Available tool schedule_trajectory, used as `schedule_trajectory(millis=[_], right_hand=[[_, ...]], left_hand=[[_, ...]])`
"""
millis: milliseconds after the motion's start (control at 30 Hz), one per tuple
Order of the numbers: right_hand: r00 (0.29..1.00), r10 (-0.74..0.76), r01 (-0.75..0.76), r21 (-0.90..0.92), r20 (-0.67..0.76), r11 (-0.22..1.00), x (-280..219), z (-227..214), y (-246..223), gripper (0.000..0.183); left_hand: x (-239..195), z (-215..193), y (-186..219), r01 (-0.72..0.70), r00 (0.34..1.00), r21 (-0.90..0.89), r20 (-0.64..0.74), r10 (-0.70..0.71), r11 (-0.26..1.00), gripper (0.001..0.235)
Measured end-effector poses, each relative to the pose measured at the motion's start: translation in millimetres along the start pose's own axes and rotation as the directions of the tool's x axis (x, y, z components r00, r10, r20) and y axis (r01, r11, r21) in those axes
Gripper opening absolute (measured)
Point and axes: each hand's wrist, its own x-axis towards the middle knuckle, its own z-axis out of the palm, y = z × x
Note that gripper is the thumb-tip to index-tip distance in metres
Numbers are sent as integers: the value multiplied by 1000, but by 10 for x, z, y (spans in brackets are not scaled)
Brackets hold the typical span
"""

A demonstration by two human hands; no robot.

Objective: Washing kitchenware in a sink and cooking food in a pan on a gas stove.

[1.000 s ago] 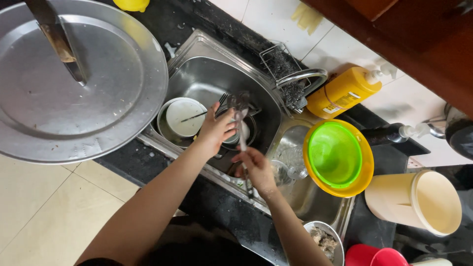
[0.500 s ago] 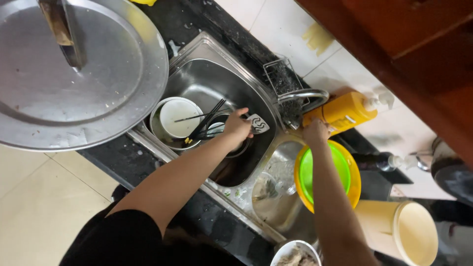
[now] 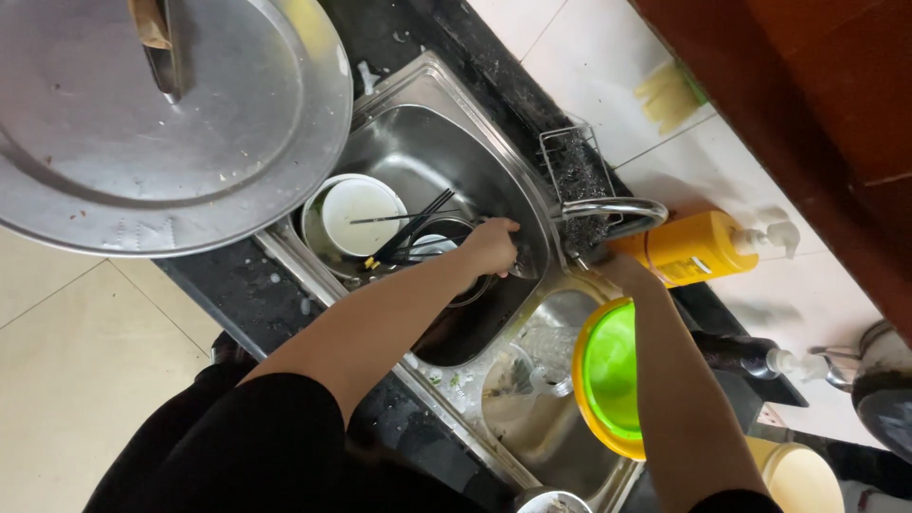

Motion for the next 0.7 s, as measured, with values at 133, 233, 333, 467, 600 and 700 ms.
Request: schedule_trajectory(millis=[133,233,333,467,600,700], right_hand=[[1000,-26,24,131,14,991,98,86,70,61],[992,-116,124,266,-45,956,47,138,40,63],[985,-122,155,299,-125,942,-114,100,-153,67],[980,-65,91,131,-187,987,-336,-81,-559,73],[981,-42,53,52,-189,997,-55,61,-320,75],[984,-50,67,93,-168,993,-1,86,-303,73]], left_hand=[[-110,-111,253,133,984,-21,123,-130,991,58],[-163,-195,409,114,983,62,141,-122,992,48],[-244,-341,616,148,974,115,155,-165,982,36],[-363,-593,860,178,969,233,128,-212,956,19],[-258,-676,732,162,978,263,86,-191,951,17],[-231,-738,639,172,979,241,69,-193,955,17]])
